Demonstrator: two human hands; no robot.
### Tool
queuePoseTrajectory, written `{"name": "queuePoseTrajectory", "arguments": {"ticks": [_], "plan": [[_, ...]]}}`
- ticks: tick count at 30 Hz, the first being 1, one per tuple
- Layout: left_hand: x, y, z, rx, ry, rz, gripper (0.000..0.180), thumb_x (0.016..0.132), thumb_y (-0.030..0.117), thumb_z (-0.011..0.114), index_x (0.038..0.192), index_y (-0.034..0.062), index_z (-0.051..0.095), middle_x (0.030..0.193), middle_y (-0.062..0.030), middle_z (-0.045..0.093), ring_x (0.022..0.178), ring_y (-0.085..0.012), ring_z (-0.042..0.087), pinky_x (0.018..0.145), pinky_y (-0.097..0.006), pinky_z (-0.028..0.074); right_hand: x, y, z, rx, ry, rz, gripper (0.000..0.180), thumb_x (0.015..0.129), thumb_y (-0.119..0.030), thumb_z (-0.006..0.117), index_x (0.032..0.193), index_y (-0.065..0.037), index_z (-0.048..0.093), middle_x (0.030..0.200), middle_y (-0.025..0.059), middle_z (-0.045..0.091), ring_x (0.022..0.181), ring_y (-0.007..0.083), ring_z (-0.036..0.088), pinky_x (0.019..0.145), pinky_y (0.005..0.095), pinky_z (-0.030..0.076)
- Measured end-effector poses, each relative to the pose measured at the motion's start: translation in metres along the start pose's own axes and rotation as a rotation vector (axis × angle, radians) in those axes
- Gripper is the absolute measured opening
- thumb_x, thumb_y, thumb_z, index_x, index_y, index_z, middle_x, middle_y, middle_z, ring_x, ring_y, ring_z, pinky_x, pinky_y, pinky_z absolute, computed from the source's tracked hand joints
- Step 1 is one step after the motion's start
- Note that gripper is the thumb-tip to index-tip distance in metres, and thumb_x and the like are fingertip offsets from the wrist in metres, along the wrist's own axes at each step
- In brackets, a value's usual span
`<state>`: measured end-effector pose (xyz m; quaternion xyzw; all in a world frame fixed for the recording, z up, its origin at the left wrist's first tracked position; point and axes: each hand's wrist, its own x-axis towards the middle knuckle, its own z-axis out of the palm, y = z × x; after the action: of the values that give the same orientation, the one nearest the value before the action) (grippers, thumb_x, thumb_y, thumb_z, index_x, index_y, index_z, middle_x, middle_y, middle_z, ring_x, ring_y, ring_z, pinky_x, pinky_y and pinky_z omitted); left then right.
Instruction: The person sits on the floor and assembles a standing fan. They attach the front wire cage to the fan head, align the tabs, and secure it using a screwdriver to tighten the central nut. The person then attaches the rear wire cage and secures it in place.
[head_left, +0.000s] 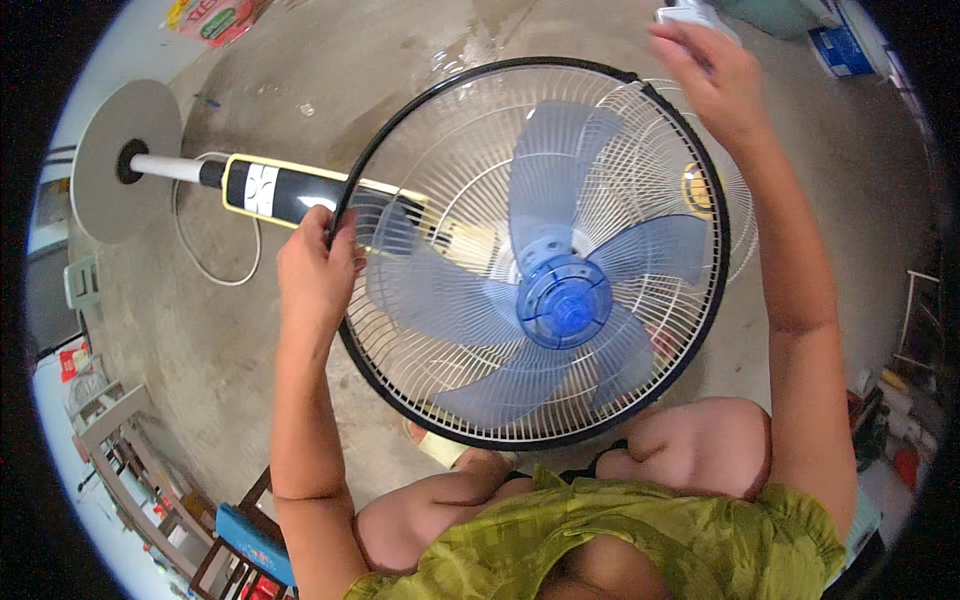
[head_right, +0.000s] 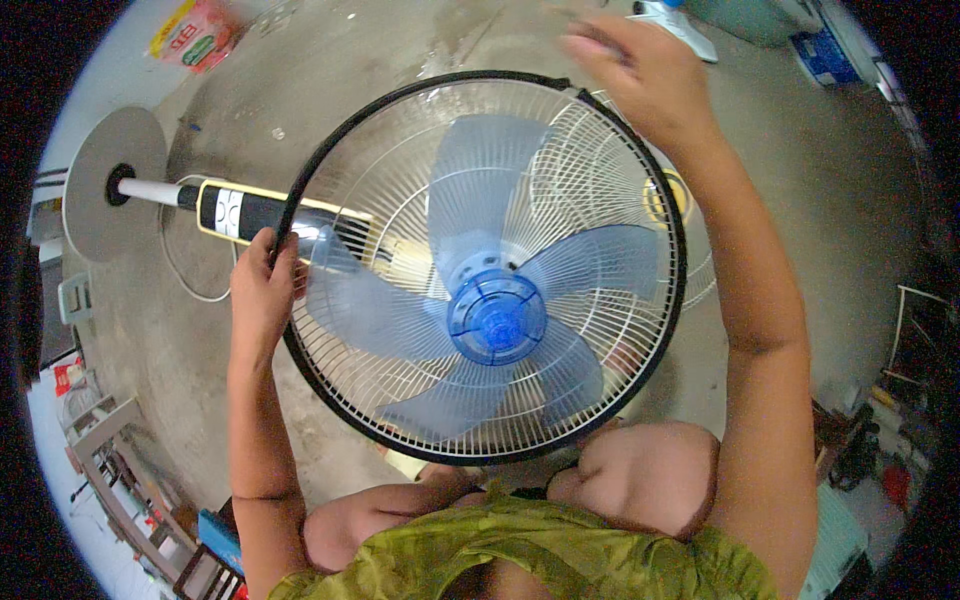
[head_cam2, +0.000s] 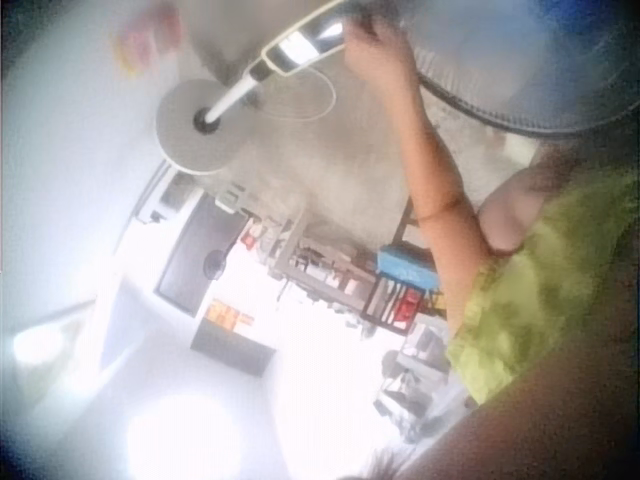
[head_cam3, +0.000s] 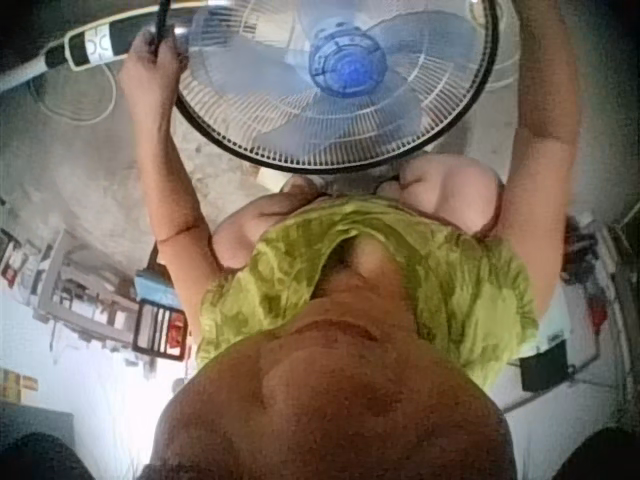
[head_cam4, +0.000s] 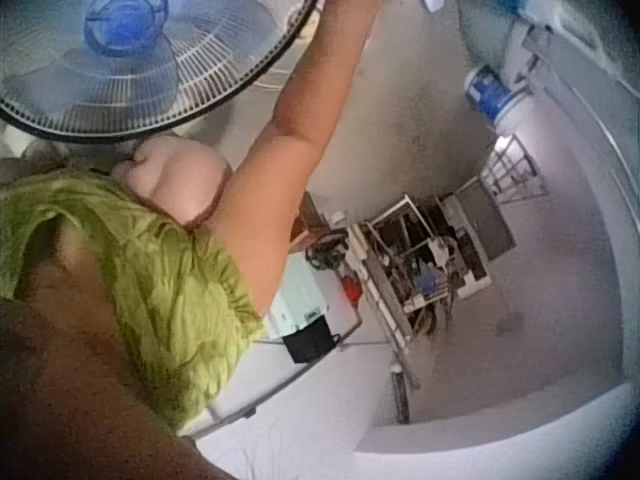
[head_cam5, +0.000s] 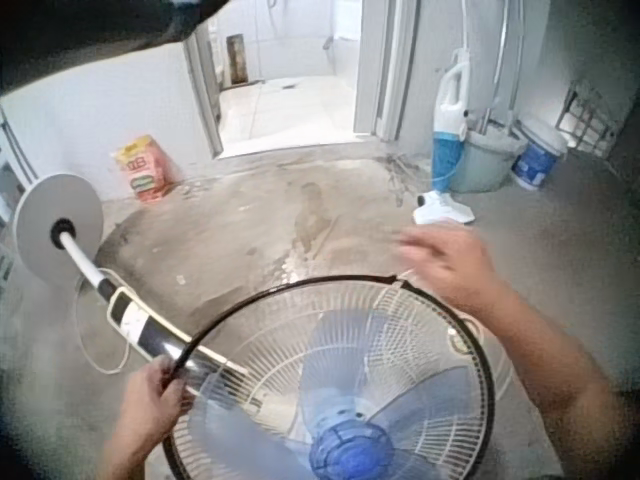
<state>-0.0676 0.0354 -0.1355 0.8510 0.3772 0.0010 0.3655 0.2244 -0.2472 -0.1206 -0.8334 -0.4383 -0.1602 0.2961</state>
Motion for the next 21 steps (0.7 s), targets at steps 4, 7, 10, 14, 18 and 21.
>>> {"name": "queuePoseTrajectory", "arguments": {"ticks": [4,7,10,14,18,21], "plan": [[0.0,0.0,0.005,-0.001,0.046,0.042,0.028,0.093,0.022,0.059,0.08,-0.002,0.053,0.063,-0.015,0.062,0.057,-0.0221,0.065,0.054,-0.033,0.048,-0.114,0.017,-0.055,0.074,-0.037,0.528,0.032,0.094,-0.022,0.055,0.116,-0.001,0.062,0.079,0.0095,0.065,0.07,0.013,0.057,0.067,0.0275,0.046],[-0.003,0.0,0.007,-0.114,0.05,0.037,0.022,0.095,0.018,0.057,0.085,-0.0013,0.055,0.061,-0.0085,0.059,0.055,-0.0141,0.06,0.053,-0.029,0.047,-0.227,0.003,-0.065,0.046,-0.159,0.754,0.039,0.094,-0.015,0.054,0.131,-0.003,0.052,0.088,0.0081,0.065,0.074,0.0125,0.058,0.07,0.0268,0.046],[-0.003,-0.004,0.005,-0.147,0.006,0.038,0.016,0.096,0.015,0.054,0.101,-0.0005,0.056,0.067,-0.0039,0.057,0.059,-0.0095,0.057,0.054,-0.025,0.047,-0.258,-0.032,-0.06,0.308,-0.15,0.84,0.043,0.094,-0.011,0.052,0.136,-0.003,0.047,0.098,0.008,0.064,0.082,0.0122,0.061,0.076,0.0267,0.048],[-0.006,-0.003,0.001,-0.109,-0.081,0.024,0.03,0.094,0.008,0.052,0.124,0.0035,0.053,0.085,-0.0026,0.059,0.072,-0.008,0.055,0.064,-0.024,0.048,-0.253,-0.034,-0.048,0.543,-0.082,0.971,0.042,0.096,-0.007,0.046,0.138,-0.001,0.044,0.109,0.0082,0.063,0.09,0.0128,0.062,0.083,0.0267,0.049],[-0.006,-0.01,-0.006,-0.202,-0.24,0.024,0.047,0.087,-0.004,0.05,0.133,0.0031,0.045,0.111,-0.007,0.057,0.094,-0.0103,0.055,0.078,-0.025,0.047,-0.258,-0.033,-0.041,0.529,-0.048,0.895,0.041,0.098,-0.006,0.043,0.138,0.001,0.044,0.116,0.0096,0.062,0.09,0.0128,0.062,0.082,0.0259,0.05],[-0.01,-0.01,-0.007,-0.323,-0.281,0.034,0.058,0.08,-0.012,0.048,0.136,0.0013,0.041,0.121,-0.0094,0.055,0.105,-0.0144,0.055,0.085,-0.027,0.047,-0.261,-0.031,-0.038,0.44,-0.034,0.825,0.04,0.097,-0.006,0.043,0.137,0.003,0.045,0.118,0.011,0.063,0.091,0.0125,0.062,0.081,0.025,0.05]]}}
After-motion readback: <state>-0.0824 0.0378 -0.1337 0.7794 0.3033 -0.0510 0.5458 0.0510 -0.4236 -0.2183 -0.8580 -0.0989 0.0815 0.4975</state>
